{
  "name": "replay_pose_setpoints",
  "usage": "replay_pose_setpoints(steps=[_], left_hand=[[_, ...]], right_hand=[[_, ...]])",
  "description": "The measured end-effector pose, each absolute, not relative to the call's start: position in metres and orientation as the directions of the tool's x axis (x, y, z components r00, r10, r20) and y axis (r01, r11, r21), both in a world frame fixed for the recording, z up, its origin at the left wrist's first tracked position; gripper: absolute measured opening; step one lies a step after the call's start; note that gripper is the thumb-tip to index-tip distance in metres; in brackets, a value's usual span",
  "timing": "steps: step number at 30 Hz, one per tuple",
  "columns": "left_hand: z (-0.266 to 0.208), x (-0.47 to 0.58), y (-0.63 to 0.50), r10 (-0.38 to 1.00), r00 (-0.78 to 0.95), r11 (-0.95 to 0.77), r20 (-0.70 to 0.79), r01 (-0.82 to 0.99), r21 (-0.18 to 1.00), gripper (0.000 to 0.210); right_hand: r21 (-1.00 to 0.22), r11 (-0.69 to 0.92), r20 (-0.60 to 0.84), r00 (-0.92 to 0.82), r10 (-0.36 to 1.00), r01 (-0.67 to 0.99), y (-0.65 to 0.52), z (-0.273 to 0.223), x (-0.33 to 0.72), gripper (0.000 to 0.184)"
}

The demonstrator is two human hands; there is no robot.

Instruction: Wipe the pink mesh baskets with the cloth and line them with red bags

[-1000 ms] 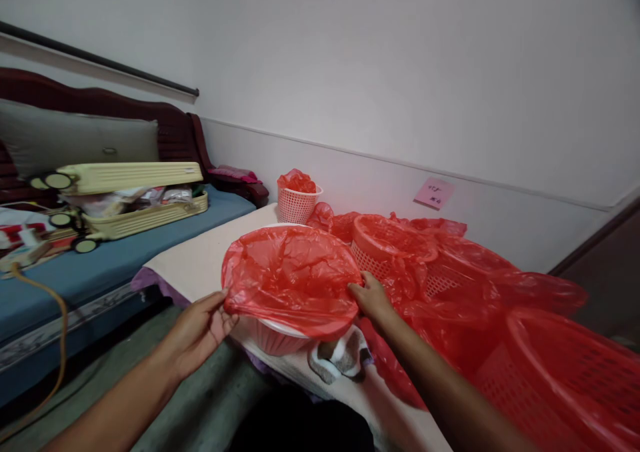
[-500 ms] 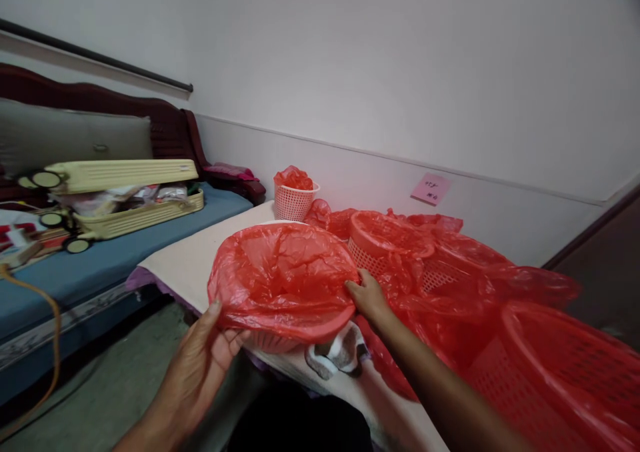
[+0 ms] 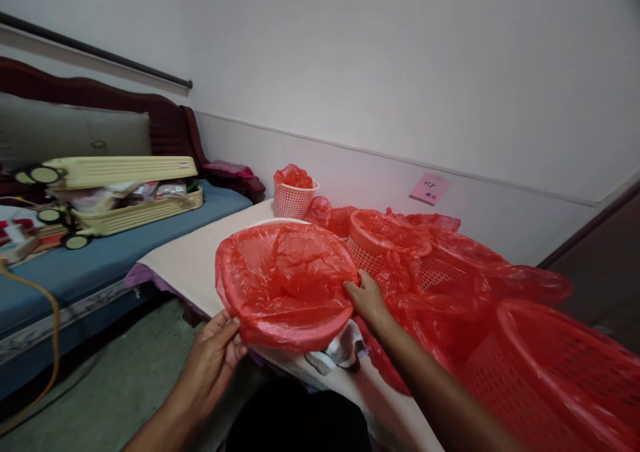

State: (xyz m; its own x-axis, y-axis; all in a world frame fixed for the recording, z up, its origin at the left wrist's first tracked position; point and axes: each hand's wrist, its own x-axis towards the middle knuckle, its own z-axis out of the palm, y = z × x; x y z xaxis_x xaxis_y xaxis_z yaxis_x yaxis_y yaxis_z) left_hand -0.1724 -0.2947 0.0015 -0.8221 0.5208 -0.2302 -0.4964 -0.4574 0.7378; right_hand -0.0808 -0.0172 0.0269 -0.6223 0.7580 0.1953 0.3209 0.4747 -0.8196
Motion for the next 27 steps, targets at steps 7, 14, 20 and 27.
replay_pose_setpoints(steps=[7,14,20,27], left_hand=[[-0.002,-0.168,-0.296,0.436,-0.856,-0.439,-0.277,-0.471,0.765,0.015],[-0.003,-0.164,-0.313,0.308,-0.910,-0.423,-0.279,-0.393,0.817,0.003],[0.017,-0.128,-0.312,0.566,-0.795,-0.302,-0.217,-0.445,0.843,0.038],[0.017,-0.138,-0.287,0.552,-0.800,-0.326,-0.234,-0.466,0.823,0.037]], right_hand=[[-0.822,0.467,0.193,-0.613,0.767,0.326,-0.022,0.029,-0.079,0.027],[-0.855,0.409,0.159,-0.588,0.793,0.319,-0.025,0.026,-0.075,0.027],[-0.913,0.321,0.105,-0.617,0.780,0.250,-0.041,0.032,-0.079,0.028],[-0.949,0.230,0.029,-0.667,0.744,0.214,-0.066,0.036,-0.077,0.027]])
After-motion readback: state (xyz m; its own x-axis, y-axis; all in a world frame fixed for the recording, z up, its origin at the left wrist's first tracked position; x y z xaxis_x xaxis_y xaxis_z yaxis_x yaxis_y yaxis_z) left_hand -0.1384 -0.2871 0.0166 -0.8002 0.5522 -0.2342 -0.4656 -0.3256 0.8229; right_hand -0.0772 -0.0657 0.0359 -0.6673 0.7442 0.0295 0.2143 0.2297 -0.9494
